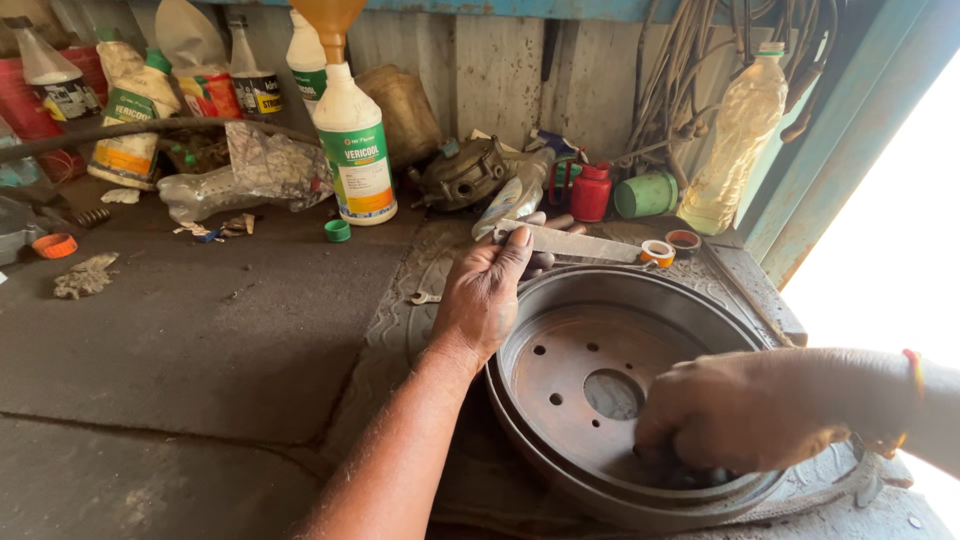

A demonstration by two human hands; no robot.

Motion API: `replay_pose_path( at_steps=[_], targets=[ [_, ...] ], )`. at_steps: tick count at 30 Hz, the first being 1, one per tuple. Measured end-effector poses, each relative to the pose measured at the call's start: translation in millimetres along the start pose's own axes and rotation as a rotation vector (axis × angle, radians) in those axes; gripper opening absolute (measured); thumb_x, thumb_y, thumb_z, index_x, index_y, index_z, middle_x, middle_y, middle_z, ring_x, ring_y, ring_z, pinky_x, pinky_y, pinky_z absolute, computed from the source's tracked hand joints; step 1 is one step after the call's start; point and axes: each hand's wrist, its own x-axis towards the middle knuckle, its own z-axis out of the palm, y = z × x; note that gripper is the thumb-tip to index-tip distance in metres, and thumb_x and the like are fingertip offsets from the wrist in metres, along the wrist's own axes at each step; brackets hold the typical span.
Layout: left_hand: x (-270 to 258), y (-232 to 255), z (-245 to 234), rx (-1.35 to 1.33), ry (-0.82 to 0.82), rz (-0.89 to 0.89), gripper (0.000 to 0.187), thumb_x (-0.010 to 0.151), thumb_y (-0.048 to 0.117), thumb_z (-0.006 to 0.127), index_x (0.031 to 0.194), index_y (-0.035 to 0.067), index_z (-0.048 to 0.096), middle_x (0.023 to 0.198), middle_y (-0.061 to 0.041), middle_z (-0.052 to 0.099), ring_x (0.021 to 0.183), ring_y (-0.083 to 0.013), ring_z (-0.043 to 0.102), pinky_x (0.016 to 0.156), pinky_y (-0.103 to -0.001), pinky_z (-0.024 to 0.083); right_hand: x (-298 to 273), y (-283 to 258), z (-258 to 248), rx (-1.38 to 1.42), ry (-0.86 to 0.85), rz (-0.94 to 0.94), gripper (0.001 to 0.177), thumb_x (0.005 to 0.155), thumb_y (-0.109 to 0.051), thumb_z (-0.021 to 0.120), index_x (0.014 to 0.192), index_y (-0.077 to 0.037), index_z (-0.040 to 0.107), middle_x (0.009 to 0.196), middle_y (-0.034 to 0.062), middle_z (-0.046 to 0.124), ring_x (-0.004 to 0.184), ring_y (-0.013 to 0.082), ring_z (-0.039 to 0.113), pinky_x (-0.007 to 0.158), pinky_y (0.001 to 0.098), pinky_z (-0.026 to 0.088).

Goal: The person cleans a metal brake drum using a cloth and a long metal strip.

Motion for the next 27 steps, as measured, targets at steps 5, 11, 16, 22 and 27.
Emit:
replay_pose_path(
  at_steps=[5,11,16,22,27],
  targets=[
    [1.1,0.2,1.3,0.013,0.015,-0.009,0.041,0.11,0.029,0.051,0.132,-0.003,0.064,0.116,-0.011,0.072,0.095,-0.0112,0.061,0.092,-0.027,0.051,21.6,14.6,15.0,0.709,0.032,0.072,0.038,0.081,-0.002,0.055,0.108,-0.004,0.082,0.108,0.0118,0.075,0.091,0.0209,0.071,0.082,0.0357,0.058],
    [2.1,-2.7,-1.6,0.112,0.069,-0.056,0.043,0.107,0.034,0.053,0.131,0.001,0.067,0.098,-0.005,0.071,0.089,-0.0094,0.063,0.087,-0.027,0.053,14.7,98.4,8.5,-0.017,0.507,-0.902,0.021,0.078,-0.005,0.062,0.095,-0.004,0.075,0.118,0.0123,0.073,0.104,0.0186,0.072,0.086,0.0275,0.062],
    [3.7,-11.9,-6.3,0.029,0.039,-0.049,0.042,0.106,0.035,0.054,0.13,0.003,0.066,0.101,-0.001,0.071,0.089,-0.0082,0.061,0.086,-0.026,0.052,-41.4,169.9,38.7,0.235,0.64,-0.236,0.025,0.079,-0.005,0.062,0.1,-0.007,0.076,0.119,0.0111,0.072,0.105,0.0183,0.072,0.087,0.0278,0.061],
    [5.2,-9.5,-5.8,0.098,0.008,-0.018,0.042,0.108,0.034,0.052,0.125,-0.001,0.068,0.107,-0.003,0.075,0.089,-0.008,0.062,0.086,-0.026,0.053,-30.6,100.3,3.9,0.302,0.95,0.508,0.03,0.081,-0.005,0.059,0.106,-0.011,0.075,0.123,0.0115,0.071,0.11,0.0218,0.07,0.092,0.0314,0.058],
    [1.6,-1.6,2.7,0.128,0.017,0.004,0.041,0.107,0.032,0.052,0.128,0.0,0.066,0.111,-0.003,0.075,0.089,-0.0077,0.061,0.085,-0.026,0.053,-32.5,108.6,-3.0,0.006,1.271,0.482,0.034,0.082,-0.005,0.057,0.111,-0.014,0.074,0.126,0.0118,0.069,0.114,0.0248,0.068,0.096,0.0343,0.055]
  ],
)
